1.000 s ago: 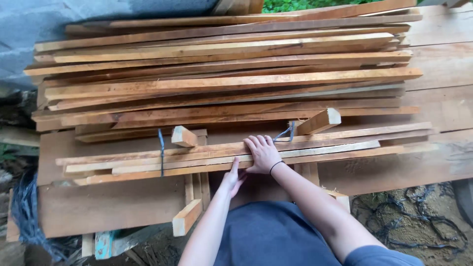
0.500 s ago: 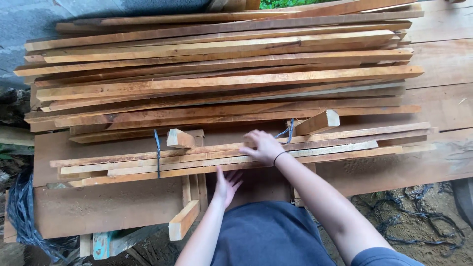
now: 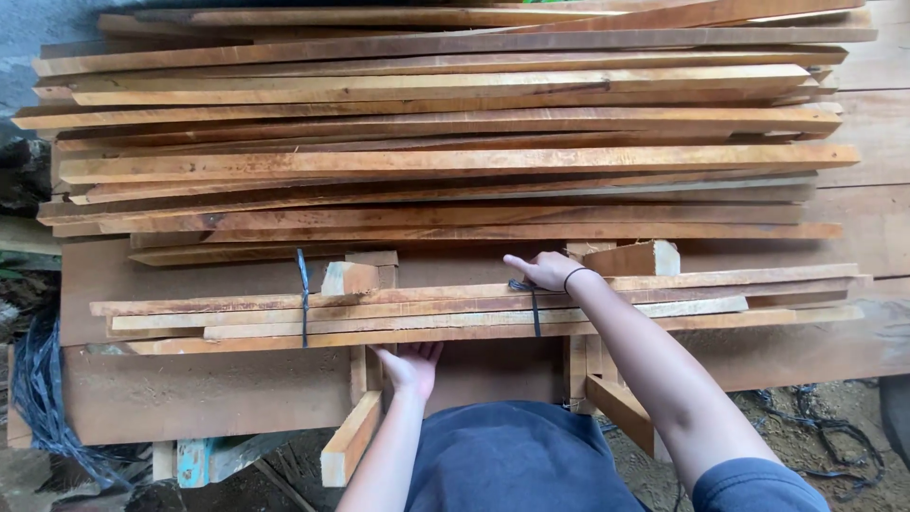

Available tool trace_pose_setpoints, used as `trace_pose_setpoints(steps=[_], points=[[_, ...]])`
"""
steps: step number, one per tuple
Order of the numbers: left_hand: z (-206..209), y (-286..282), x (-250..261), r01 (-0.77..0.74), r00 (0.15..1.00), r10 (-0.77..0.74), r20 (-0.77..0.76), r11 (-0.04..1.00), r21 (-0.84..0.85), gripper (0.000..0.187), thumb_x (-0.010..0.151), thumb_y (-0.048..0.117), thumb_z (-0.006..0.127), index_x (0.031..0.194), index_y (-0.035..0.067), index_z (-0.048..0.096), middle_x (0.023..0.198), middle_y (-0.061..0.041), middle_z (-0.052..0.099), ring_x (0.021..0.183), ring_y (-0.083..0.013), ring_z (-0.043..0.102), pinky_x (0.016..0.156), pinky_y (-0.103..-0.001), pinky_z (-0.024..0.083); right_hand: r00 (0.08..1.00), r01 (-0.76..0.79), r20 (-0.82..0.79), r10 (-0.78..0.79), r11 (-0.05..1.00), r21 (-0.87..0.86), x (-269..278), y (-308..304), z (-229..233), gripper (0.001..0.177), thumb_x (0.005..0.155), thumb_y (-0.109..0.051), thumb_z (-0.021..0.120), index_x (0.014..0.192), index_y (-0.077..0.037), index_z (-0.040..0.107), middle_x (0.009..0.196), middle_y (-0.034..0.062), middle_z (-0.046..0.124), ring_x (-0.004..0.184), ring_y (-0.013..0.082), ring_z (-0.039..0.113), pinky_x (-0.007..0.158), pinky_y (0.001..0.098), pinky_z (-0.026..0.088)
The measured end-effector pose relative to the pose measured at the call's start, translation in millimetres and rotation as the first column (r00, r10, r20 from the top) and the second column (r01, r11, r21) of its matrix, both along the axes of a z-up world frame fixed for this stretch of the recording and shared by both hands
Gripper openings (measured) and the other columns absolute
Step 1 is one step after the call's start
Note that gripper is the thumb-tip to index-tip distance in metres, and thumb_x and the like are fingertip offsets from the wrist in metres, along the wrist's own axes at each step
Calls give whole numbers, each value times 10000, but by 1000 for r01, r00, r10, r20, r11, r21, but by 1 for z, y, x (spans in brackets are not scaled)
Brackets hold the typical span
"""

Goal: The person ties a bundle of wooden planks together using a black strap, securing it with a knot. They then lift the bundle and place it on a nearby stack of wood. Finally, the person arranges several loose wooden planks on a wooden workbench.

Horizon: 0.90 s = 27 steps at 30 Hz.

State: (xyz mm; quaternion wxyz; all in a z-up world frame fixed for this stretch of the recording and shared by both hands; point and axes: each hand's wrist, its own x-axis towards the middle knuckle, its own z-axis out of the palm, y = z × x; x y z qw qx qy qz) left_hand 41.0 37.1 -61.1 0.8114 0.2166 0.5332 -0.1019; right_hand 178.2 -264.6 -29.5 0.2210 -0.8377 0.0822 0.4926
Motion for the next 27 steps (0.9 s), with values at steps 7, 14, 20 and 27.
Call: trace_pose_setpoints(steps=[7, 14, 20, 27], points=[[14, -5, 31, 25, 999, -25, -46, 1000, 4, 1010, 862, 925, 161, 1538, 197, 340, 1408, -109, 484, 1381, -357, 459, 1256, -599, 170, 990, 10, -142, -9, 1000, 5, 19, -4, -23, 1037, 805, -957, 210, 944, -164, 864, 1336, 215, 686, 1372, 383, 543, 1181, 448, 401], [26, -9, 37, 61, 992, -61, -108, 998, -3, 1029, 839, 937, 181, 1546, 205, 338, 1434, -116, 465, 1395, -367, 443, 1253, -607, 172, 976, 1, -217, 4, 1000, 21, 29, -3, -40, 1004, 812, -944, 208, 984, -203, 863, 1356, 171, 677, 1384, 344, 535, 1195, 428, 384], [34, -6, 45, 73, 992, -74, -102, 997, -19, 1047, 820, 947, 198, 1553, 211, 337, 1457, -121, 449, 1406, -374, 429, 1251, -613, 173, 922, -65, -366, 122, 984, 164, 33, 10, -5, 1145, 810, -949, 309, 1448, -41, 590, 1582, 203, 455, 1517, 339, 349, 1290, 454, 234], [12, 64, -12, 53, 996, -54, -73, 998, -25, 1068, 798, 958, 218, 1561, 219, 335, 1483, -127, 431, 1420, -384, 413, 1249, -621, 175, 918, -137, -353, 180, 980, 145, 25, 16, 13, 1202, 794, -951, 325, 1496, 6, 512, 1590, 226, 437, 1526, 337, 340, 1301, 452, 208]])
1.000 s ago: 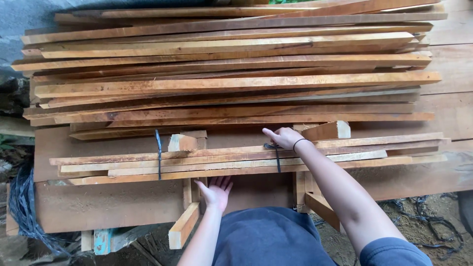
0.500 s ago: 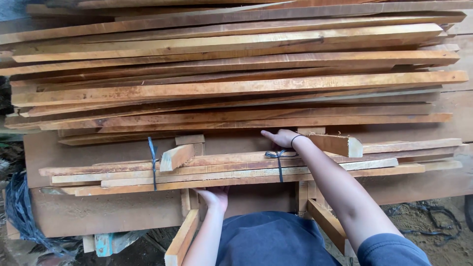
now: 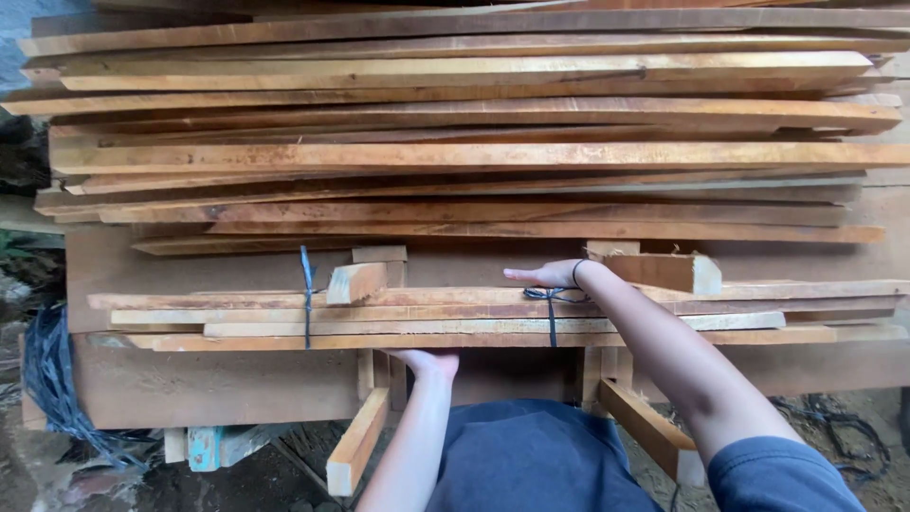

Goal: The person ties a bundle of wooden planks together using a black strap, securing it with a knot. They then lift the bundle and place it on a nearby stack of wood. Finally, the person arranges several loose wooden planks on a wooden workbench.

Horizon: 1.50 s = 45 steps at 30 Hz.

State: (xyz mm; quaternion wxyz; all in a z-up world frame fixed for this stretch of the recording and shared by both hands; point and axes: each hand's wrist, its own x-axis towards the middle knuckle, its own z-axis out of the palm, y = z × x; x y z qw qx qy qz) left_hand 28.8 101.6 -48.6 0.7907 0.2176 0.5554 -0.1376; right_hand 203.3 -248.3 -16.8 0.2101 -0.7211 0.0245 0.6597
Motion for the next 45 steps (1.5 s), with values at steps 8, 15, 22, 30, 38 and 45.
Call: trace_pose_setpoints(steps=[8, 15, 22, 30, 38, 45], points=[[-5, 23, -24, 15, 998, -13, 68, 999, -33, 1094, 773, 971, 240, 1570, 228, 333, 1513, -134, 410, 1436, -394, 395, 1245, -630, 177, 996, 35, 80, -30, 998, -60, -19, -5, 101, 1216, 749, -970, 386, 1411, 29, 592, 1557, 232, 490, 1511, 343, 379, 1305, 448, 219], [-4, -11, 4, 72, 986, -57, 158, 993, -89, 1117, 751, 983, 260, 1578, 235, 331, 1540, -140, 392, 1449, -403, 379, 1243, -637, 179, 984, 57, 172, -40, 994, -90, -46, -38, 167, 1140, 750, -934, 449, 1350, 9, 673, 1511, 235, 545, 1484, 335, 423, 1285, 446, 259], [-5, -57, 12, 161, 972, -142, 186, 983, -89, 1141, 729, 994, 280, 1586, 243, 329, 1566, -146, 373, 1463, -413, 363, 1240, -645, 181, 964, 115, 252, -89, 989, -91, -68, -94, 211, 1093, 760, -908, 526, 1307, 21, 706, 1471, 236, 591, 1467, 359, 449, 1262, 454, 272], [-6, -174, 30, 244, 949, -216, 229, 965, -98, 1169, 703, 1007, 303, 1595, 251, 327, 1596, -153, 352, 1479, -423, 345, 1237, -654, 183, 881, -172, 465, 92, 976, 133, -108, -229, 233, 616, 965, -244, 321, 1574, -240, 420, 1335, 419, 562, 1344, 566, 482, 1151, 589, 396], [169, -411, -38, 289, 935, -248, 252, 947, -139, 1198, 678, 1020, 325, 1604, 260, 325, 1626, -160, 331, 1494, -434, 326, 1234, -662, 185, 851, -60, 504, -145, 928, 368, -195, -419, 176, 679, 964, -443, 281, 1591, -201, 375, 1320, 431, 576, 1259, 609, 522, 1077, 630, 425], [184, -541, -22, 406, 896, -359, 262, 901, -153, 1224, 656, 1032, 345, 1612, 268, 323, 1652, -166, 313, 1508, -443, 310, 1231, -670, 187, 469, 805, 109, -876, 475, 357, -268, -517, 162, 468, 976, -255, 622, 1389, -53, 704, 1487, 130, 621, 1355, 282, 571, 1176, 511, 395]])
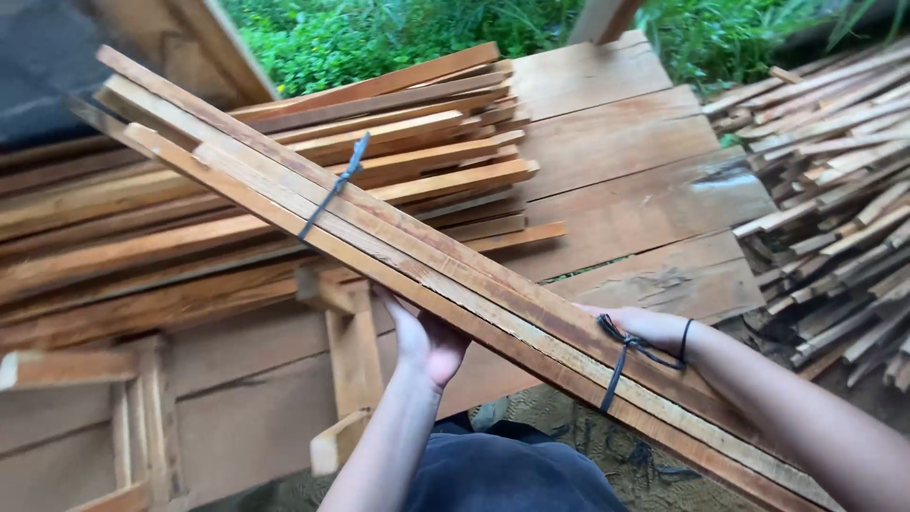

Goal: The person ties a bundle of wooden planks together using a black strap, securing it with a knot. They then lift the bundle and place it on a nearby stack of wood. Finally, the person arranges several loose wooden planks on a wooden workbench.

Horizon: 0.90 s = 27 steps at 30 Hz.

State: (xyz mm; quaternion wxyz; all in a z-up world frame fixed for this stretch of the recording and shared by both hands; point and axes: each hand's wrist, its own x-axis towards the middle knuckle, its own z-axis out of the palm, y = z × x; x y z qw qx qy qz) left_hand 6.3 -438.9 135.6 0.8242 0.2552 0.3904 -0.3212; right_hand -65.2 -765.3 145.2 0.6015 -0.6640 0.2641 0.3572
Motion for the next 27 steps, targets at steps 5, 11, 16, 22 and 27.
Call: trace_pose_setpoints(steps=[5, 11, 16, 22, 27], points=[[0, -70, 28, 172, 985, -172, -23, 985, 17, 1243, 640, 1040, 359, 1617, 273, 321, 1671, -171, 299, 1518, -449, 299, 1230, -675, 188, 927, 314, -200, -316, 948, -46, -45, -72, -80, 480, 932, -362, 707, 1260, -19, 780, 1195, 213, 779, 1051, 362, 740, 857, 549, 603], [-26, -177, 61, 341, 940, -340, -31, 940, 31, 1231, 658, 1034, 385, 1605, 247, 362, 1655, -198, 337, 1498, -457, 342, 1207, -670, 238, 790, 563, -311, -528, 826, 29, -86, -109, -105, 413, 958, -316, 712, 1273, -52, 761, 1201, 195, 764, 1060, 316, 728, 866, 543, 590], [-85, -272, 92, 365, 930, -368, 18, 928, 76, 1117, 733, 983, 449, 1530, 201, 483, 1554, -207, 473, 1391, -422, 487, 1111, -603, 389, 721, 653, -332, -608, 757, 34, -78, -153, -127, 423, 950, -301, 724, 1307, -73, 732, 1212, 202, 754, 1099, 337, 717, 890, 571, 571], [-196, -375, 122, 389, 917, -399, 31, 906, 167, 996, 843, 942, 443, 1502, 201, 537, 1546, -197, 500, 1401, -412, 498, 1120, -576, 435, 772, 636, -135, -622, 762, 124, -81, -235, -244, 494, 956, -382, 685, 1340, -71, 691, 1340, 231, 677, 1185, 306, 652, 910, 565, 557], [-244, -460, 165, 408, 907, -422, 7, 881, 238, 998, 842, 953, 438, 1471, 190, 577, 1525, -177, 520, 1393, -388, 504, 1106, -546, 456, 729, 681, -114, -675, 732, 17, -45, -293, -344, 501, 981, -473, 691, 1334, -118, 718, 1356, 166, 668, 1220, 290, 645, 952, 525, 555]])
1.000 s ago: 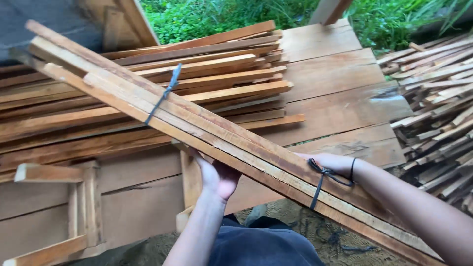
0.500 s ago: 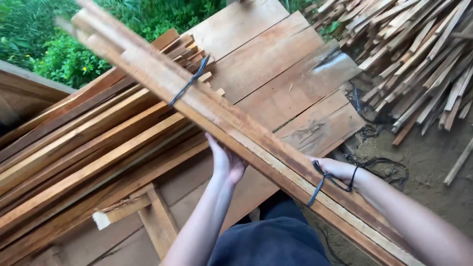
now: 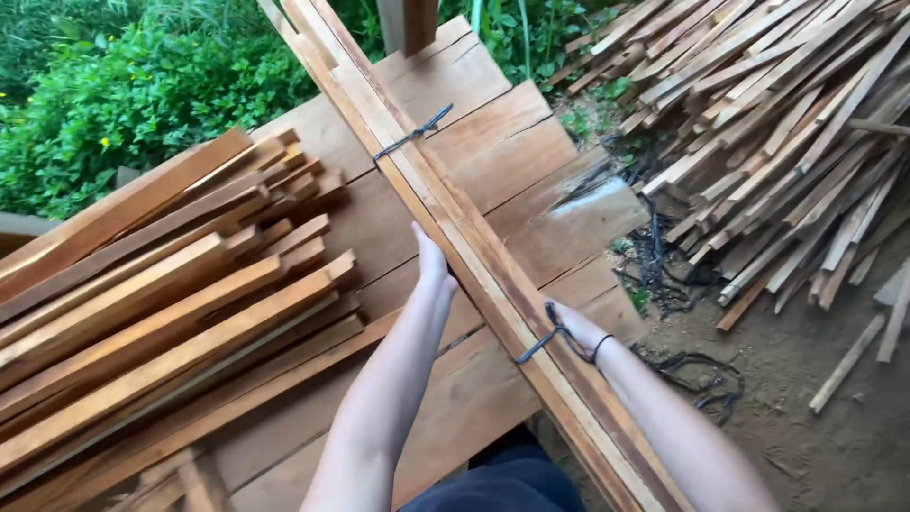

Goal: The person ties a bundle of wooden planks together using a black strap, securing it with a knot. They then lift the bundle and place it on a nearby stack of wood. Finally, the person arranges several loose wooden planks on a wooden workbench.

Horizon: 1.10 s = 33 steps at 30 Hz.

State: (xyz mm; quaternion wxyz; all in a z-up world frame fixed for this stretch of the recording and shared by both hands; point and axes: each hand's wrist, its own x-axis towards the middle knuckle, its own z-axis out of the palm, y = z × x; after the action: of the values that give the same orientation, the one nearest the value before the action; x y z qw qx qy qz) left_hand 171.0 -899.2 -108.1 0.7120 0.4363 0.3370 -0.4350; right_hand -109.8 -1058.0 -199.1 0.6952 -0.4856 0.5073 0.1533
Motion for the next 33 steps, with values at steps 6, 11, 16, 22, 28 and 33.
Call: trace_pose_setpoints(steps=[6, 11, 16, 22, 28, 33], points=[[-16, -47, 27, 99, 991, -114, 72, 977, 189, 1026, 858, 931, 424, 1481, 123, 537, 1539, -201, 494, 1422, -381, 465, 1143, -525, 407, 992, 112, -65, -108, 992, 64, 45, -22, -41, 618, 890, -555, 793, 1284, -82, 740, 1290, 197, 697, 1157, 300, 681, 939, 485, 572], [-18, -60, 46, 139, 973, -192, 125, 928, 345, 1048, 871, 914, 414, 1489, 73, 507, 1549, -218, 475, 1444, -377, 436, 1170, -509, 370, 988, 108, -114, -100, 991, 74, 81, -23, -9, 708, 853, -595, 808, 1256, -18, 734, 1291, 215, 687, 1189, 319, 662, 947, 493, 564], [-9, -65, 52, 164, 943, -278, 182, 865, 475, 1071, 883, 898, 403, 1497, 23, 477, 1559, -236, 456, 1465, -372, 406, 1198, -493, 333, 983, 143, -124, -135, 988, 61, 79, -30, -42, 782, 789, -643, 876, 1232, -13, 743, 1240, 215, 712, 1152, 311, 689, 930, 482, 585], [-67, -48, 58, 158, 901, -374, 221, 756, 635, 1103, 900, 875, 389, 1507, -44, 437, 1573, -260, 431, 1494, -366, 367, 1235, -472, 284, 920, -358, -324, 221, 810, -465, 96, -14, 36, 451, 893, -693, 645, 744, -295, 797, 903, -33, 789, 1059, 270, 709, 935, 376, 540], [-160, -30, 62, 171, 579, -743, 334, 512, 842, 432, 789, 483, 777, 1125, 212, 758, 1050, -72, 775, 1084, -264, 730, 877, -445, 584, 779, -488, -242, 579, 317, -813, 106, 50, 135, 1043, 843, -640, 705, 1558, 25, 339, 1446, 290, 511, 1256, 462, 569, 975, 617, 518], [-144, -28, 55, 236, 495, -796, 349, 510, 827, 655, 875, 354, 790, 1464, 159, 583, 1368, -128, 675, 1274, -321, 631, 1069, -480, 526, 778, -500, -371, 508, 142, -854, 93, 64, 98, 1259, 636, -610, 811, 1623, -73, 242, 1522, 149, 416, 1264, 358, 545, 946, 536, 541]])
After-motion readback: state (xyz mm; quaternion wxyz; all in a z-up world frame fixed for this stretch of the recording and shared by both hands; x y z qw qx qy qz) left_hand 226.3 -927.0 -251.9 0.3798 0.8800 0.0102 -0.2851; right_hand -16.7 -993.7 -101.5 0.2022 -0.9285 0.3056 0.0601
